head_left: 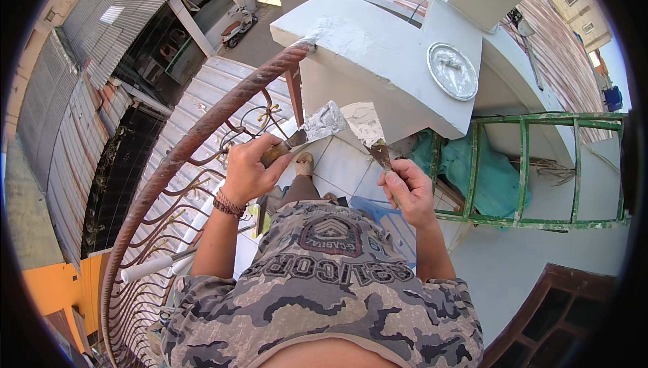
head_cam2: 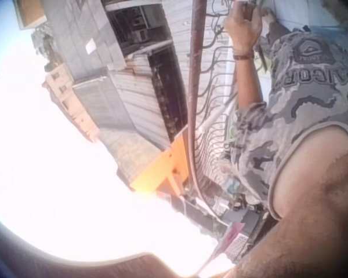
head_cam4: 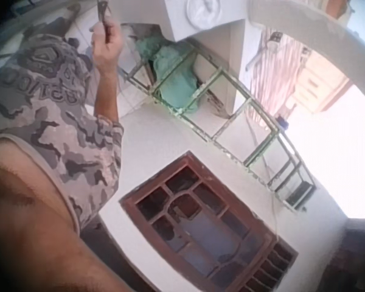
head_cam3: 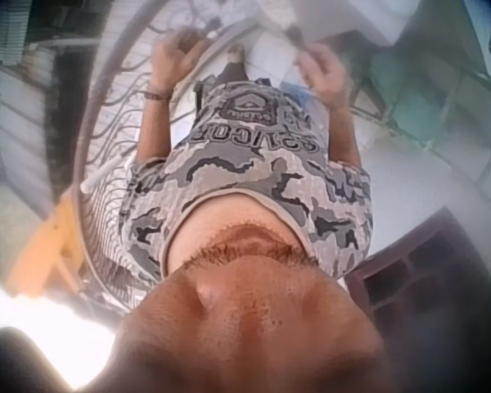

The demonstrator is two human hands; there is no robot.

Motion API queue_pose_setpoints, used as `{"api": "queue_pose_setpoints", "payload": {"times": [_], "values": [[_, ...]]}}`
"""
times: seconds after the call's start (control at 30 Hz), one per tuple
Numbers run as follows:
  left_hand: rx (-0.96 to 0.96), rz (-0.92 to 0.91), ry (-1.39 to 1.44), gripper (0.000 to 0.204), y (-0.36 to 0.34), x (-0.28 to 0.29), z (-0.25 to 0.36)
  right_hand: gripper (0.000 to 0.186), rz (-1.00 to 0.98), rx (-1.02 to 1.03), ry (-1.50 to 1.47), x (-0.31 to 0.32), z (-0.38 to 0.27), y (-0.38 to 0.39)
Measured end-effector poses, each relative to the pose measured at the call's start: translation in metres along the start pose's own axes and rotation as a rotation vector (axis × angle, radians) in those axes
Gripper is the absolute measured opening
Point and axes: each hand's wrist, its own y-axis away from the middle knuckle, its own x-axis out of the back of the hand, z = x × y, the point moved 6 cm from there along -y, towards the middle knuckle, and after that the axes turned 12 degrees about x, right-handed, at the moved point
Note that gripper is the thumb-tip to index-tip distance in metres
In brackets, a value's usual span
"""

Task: The person uses two putty knives to apply and smooth a white plaster-like substance onto a white surface. They repeatedly scoop material from a container and spread it across the surface.

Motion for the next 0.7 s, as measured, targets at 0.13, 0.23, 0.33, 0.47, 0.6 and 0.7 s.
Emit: {"api": "queue_pose_setpoints", "payload": {"times": [0.13,0.23,0.33,0.47,0.6,0.7], "values": [[0.020,-0.005,0.043,0.022,0.000,-0.002,0.006,0.023,0.008,0.036,0.150,-0.003,0.000,0.001],[0.031,-0.012,0.055,0.023,-0.001,-0.003,0.005,0.018,-0.021,0.140,0.323,-0.006,-0.010,-0.002],[0.020,-0.024,0.099,0.024,-0.002,-0.003,0.009,0.019,-0.009,0.232,0.444,-0.009,-0.013,-0.005],[-0.022,-0.035,0.191,0.024,-0.004,0.000,0.027,0.022,-0.099,0.453,0.730,-0.018,-0.017,-0.009],[-0.015,-0.011,0.208,0.023,-0.005,0.009,0.028,0.025,0.078,0.048,0.545,0.008,0.006,-0.002],[0.008,0.049,0.155,0.021,-0.003,0.009,0.014,0.027,0.132,-0.127,0.047,0.014,0.001,0.005]]}}
